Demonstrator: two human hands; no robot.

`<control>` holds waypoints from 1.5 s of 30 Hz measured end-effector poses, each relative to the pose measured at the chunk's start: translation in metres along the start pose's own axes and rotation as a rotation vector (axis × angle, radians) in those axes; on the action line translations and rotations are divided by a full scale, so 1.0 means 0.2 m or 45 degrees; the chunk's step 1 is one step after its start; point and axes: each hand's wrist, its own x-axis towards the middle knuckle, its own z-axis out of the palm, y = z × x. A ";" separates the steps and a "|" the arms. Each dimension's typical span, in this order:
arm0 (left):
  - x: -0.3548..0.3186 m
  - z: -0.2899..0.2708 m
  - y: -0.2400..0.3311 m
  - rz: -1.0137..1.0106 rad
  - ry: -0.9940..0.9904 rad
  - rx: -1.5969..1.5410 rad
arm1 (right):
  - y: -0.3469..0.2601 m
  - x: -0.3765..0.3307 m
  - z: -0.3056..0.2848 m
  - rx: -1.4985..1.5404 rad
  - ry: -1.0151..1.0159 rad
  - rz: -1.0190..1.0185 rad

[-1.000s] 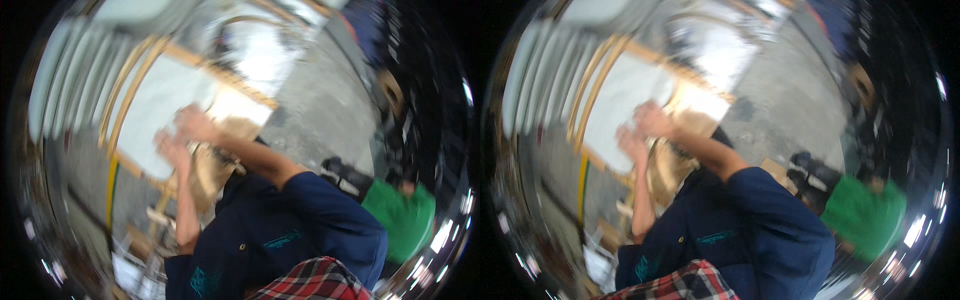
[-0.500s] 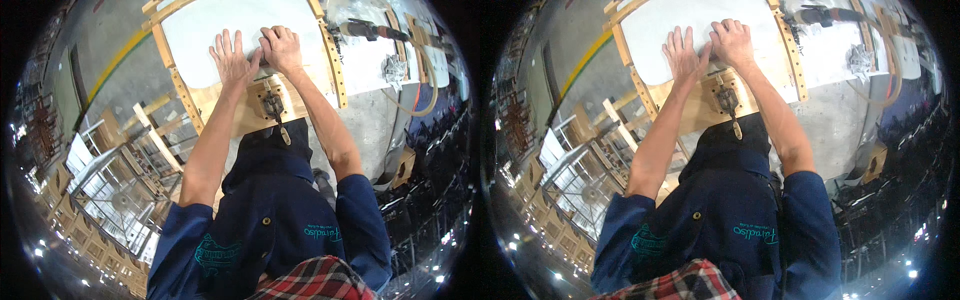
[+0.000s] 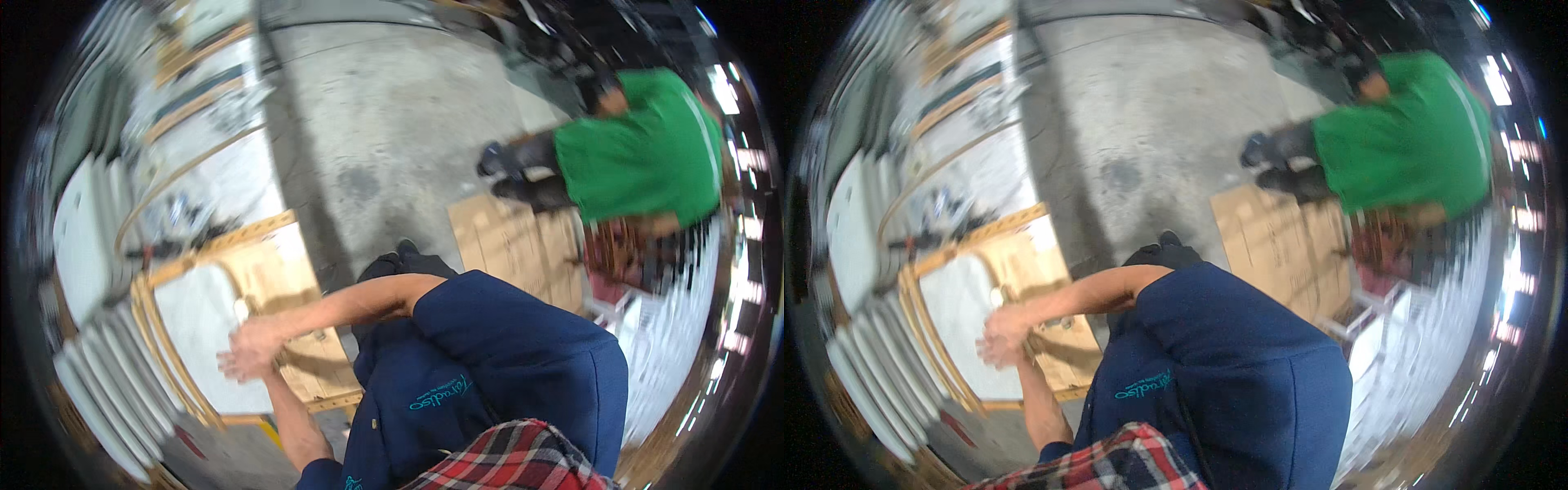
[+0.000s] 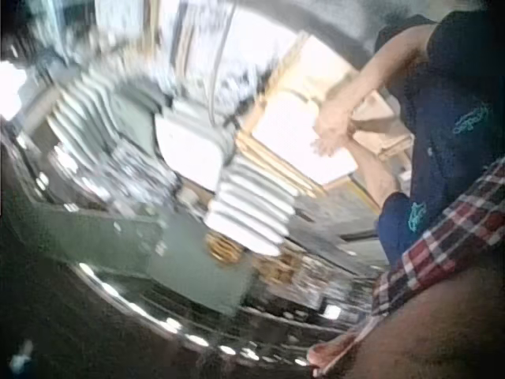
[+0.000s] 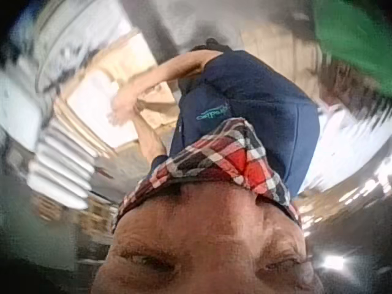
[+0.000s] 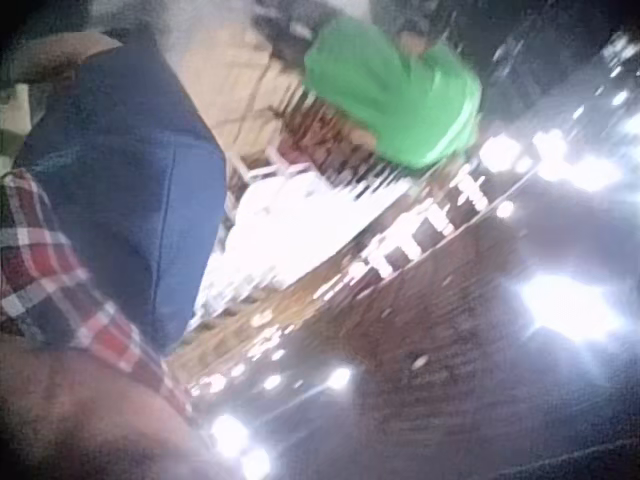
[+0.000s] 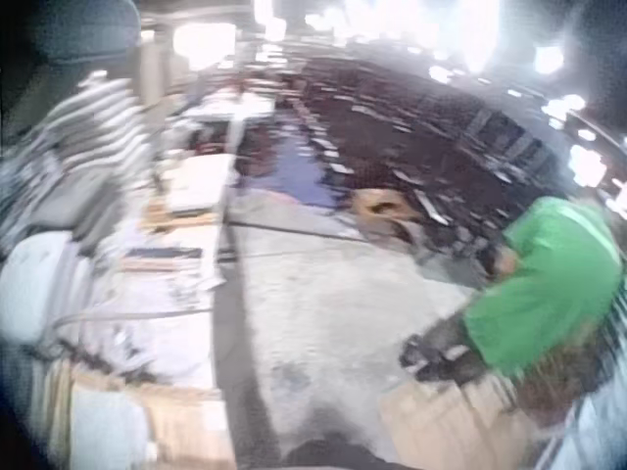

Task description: The person places a white upholstered seat onto a wooden chair frame and uses a pneumatic screwdriver to fasten screws at multiple points. After securing the seat, the person removes it and repeats the process with another seat cushion.

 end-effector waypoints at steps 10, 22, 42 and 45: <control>0.18 -0.52 -0.11 0.015 -0.359 -0.893 | -0.14 -0.65 -0.06 -0.021 0.201 0.112; 0.00 -0.24 -0.01 0.506 0.743 -1.310 | -0.15 -0.38 -0.06 -0.317 0.599 -0.082; 0.16 -0.58 -0.14 -0.062 -0.504 -1.416 | -0.02 -0.27 -0.06 -0.475 0.016 0.021; 0.17 -0.62 -0.18 -0.045 -0.512 -1.486 | -0.01 -0.39 -0.27 -0.507 -0.029 0.132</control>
